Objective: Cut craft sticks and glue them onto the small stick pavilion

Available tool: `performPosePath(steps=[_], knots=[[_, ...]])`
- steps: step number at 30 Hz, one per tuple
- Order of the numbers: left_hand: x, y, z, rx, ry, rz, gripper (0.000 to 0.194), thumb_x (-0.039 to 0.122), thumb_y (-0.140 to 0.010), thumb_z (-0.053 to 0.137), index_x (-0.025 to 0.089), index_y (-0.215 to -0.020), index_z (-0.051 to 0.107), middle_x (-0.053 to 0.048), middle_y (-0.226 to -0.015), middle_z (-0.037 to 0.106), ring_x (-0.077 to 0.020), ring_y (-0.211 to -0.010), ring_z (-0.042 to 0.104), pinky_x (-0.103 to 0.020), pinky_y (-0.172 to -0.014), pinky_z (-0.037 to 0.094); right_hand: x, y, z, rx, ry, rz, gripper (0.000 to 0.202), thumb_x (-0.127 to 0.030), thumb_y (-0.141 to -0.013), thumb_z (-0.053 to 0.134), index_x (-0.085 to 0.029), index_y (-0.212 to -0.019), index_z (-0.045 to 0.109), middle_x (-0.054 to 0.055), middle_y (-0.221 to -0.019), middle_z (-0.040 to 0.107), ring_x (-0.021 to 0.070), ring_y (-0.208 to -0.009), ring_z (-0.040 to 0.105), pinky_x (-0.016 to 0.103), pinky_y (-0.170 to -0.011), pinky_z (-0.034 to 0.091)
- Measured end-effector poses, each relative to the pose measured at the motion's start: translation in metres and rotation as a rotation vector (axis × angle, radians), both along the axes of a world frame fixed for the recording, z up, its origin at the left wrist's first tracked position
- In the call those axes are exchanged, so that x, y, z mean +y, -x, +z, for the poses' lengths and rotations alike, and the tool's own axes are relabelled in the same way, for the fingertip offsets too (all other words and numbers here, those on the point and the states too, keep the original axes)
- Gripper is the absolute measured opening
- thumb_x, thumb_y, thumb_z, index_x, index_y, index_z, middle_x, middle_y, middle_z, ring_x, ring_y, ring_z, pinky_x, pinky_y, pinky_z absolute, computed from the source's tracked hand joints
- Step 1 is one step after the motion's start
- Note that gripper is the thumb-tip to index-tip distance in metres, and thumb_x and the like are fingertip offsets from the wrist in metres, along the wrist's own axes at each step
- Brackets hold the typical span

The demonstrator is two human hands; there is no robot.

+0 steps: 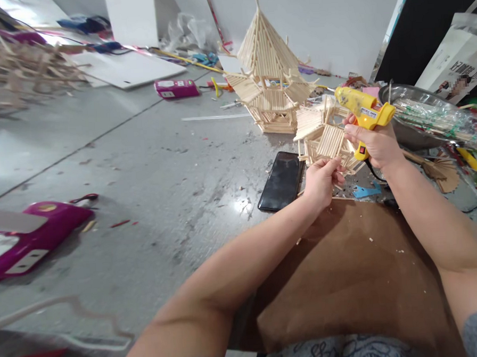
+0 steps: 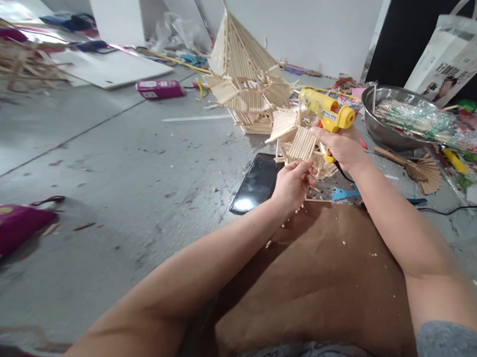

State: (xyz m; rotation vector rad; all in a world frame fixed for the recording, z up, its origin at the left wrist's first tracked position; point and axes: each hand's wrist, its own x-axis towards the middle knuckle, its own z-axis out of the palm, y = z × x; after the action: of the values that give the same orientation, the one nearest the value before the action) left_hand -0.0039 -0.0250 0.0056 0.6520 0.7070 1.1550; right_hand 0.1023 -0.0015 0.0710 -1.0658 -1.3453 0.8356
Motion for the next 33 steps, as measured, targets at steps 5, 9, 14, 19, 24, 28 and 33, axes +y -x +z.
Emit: performPosePath(steps=[5,9,14,19,24,28,33], knots=[[0.000,0.000,0.000,0.032,0.002,-0.008,0.025,0.027,-0.062,0.066,0.014,-0.061,0.045,0.003,-0.051,0.056,-0.0034,-0.033,0.046,-0.016,-0.035,0.035,0.000,0.000,0.000,0.027,-0.002,-0.001,0.026,-0.030,-0.057,0.069,-0.022,-0.076,0.053,0.000,-0.086,0.058,0.0159,-0.087,0.058,0.032,-0.075,0.050],[0.002,0.000,-0.001,0.035,-0.004,-0.015,0.025,0.027,-0.060,0.068,0.014,-0.062,0.046,0.004,-0.050,0.056,-0.0037,-0.034,0.046,-0.016,-0.035,0.034,0.001,0.000,-0.001,0.024,-0.001,0.003,0.024,-0.028,-0.058,0.068,-0.021,-0.075,0.052,0.000,-0.085,0.058,0.0160,-0.088,0.058,0.033,-0.077,0.049],[0.004,0.000,-0.002,0.027,-0.005,-0.008,0.023,0.024,-0.060,0.067,0.014,-0.062,0.046,0.003,-0.050,0.056,-0.0039,-0.033,0.047,-0.016,-0.034,0.034,0.000,0.000,-0.001,0.019,-0.006,0.006,0.023,-0.028,-0.059,0.067,-0.022,-0.075,0.052,0.000,-0.085,0.058,0.0163,-0.090,0.058,0.034,-0.078,0.049],[0.004,0.001,-0.001,0.037,0.001,0.012,0.023,0.024,-0.060,0.066,0.014,-0.061,0.046,0.003,-0.050,0.056,-0.0041,-0.033,0.046,-0.016,-0.034,0.033,-0.001,0.001,0.000,0.033,0.009,-0.010,0.026,-0.030,-0.057,0.069,-0.022,-0.074,0.052,-0.001,-0.083,0.059,0.0165,-0.089,0.058,0.035,-0.079,0.049],[0.004,0.002,-0.001,0.037,-0.006,0.021,0.023,0.025,-0.060,0.067,0.014,-0.061,0.046,0.003,-0.049,0.056,-0.0041,-0.033,0.046,-0.016,-0.034,0.033,-0.004,-0.001,0.002,0.032,0.010,-0.011,0.022,-0.029,-0.058,0.068,-0.022,-0.070,0.052,0.000,-0.083,0.059,0.0162,-0.087,0.059,0.035,-0.081,0.048],[0.004,0.002,-0.001,0.049,-0.010,0.029,0.024,0.026,-0.060,0.067,0.015,-0.061,0.045,0.003,-0.050,0.056,-0.0043,-0.032,0.046,-0.017,-0.034,0.032,-0.014,-0.007,0.008,0.035,-0.018,-0.034,0.021,-0.027,-0.059,0.068,-0.021,-0.070,0.052,0.000,-0.083,0.059,0.0169,-0.089,0.058,0.036,-0.084,0.048],[0.002,0.002,0.000,0.077,-0.014,0.024,0.021,0.027,-0.063,0.064,0.014,-0.060,0.047,0.003,-0.051,0.056,-0.0039,-0.032,0.045,-0.017,-0.034,0.031,-0.037,-0.022,0.012,0.030,0.013,-0.078,0.019,-0.028,-0.061,0.068,-0.022,-0.071,0.053,0.000,-0.083,0.058,0.0172,-0.087,0.059,0.035,-0.078,0.051]])
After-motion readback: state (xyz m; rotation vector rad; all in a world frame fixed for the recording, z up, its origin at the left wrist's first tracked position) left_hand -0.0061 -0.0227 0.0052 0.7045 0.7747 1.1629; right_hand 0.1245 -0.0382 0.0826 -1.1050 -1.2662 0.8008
